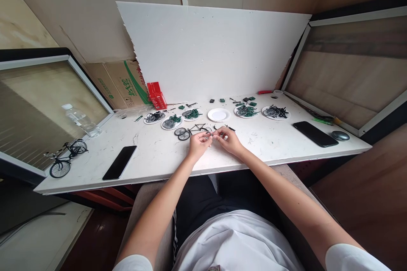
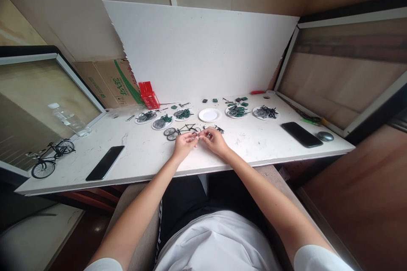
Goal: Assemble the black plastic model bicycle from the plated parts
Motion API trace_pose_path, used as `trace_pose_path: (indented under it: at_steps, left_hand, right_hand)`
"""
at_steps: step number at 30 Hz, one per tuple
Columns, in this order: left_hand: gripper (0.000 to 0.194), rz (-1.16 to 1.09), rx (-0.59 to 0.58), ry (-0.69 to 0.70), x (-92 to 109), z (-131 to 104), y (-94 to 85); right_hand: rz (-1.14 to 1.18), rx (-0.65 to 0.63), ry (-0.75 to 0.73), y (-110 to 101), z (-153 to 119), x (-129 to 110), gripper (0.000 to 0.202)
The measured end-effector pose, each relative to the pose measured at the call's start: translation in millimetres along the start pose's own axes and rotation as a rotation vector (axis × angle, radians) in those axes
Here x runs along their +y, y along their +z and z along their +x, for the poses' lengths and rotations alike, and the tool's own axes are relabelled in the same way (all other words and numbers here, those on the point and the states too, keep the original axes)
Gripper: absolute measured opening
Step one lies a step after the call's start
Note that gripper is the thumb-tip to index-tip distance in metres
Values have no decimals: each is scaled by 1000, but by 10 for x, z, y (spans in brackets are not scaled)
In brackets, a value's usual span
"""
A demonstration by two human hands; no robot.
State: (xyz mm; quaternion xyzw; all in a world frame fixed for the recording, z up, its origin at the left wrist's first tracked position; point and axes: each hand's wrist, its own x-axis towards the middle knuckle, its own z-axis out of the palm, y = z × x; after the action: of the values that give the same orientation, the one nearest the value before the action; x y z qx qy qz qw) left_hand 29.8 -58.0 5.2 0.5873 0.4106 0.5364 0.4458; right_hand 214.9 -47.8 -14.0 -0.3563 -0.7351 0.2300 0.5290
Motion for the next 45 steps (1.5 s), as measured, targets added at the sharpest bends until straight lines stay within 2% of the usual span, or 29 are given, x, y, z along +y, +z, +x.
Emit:
trace_pose_path:
  at_steps: [18, 29, 32, 35, 40, 45]
  left_hand:
    - [33, 8, 1, -1, 40, -32, 9]
    - [29, 25, 46, -15, 64, -33, 20]
    - [30, 25, 46, -11, 49, -30, 27]
    - [30, 21, 44, -4, 36, -30, 31]
    - [30, 29, 38, -4, 49, -42, 26]
    - [31, 35, 39, -5, 66, -49, 22]
  right_hand:
    - [3, -3, 9, 5, -2, -7, 27]
    - [-65, -4, 16, -7, 4, -63, 29]
    - [-202, 37, 2, -127, 55, -42, 23]
    - [-388, 55, -1, -349, 107, 63, 16]
    - [-593, -49, 107, -714, 110, 351, 37]
    - [-614, -140, 136, -817, 82, 527, 44]
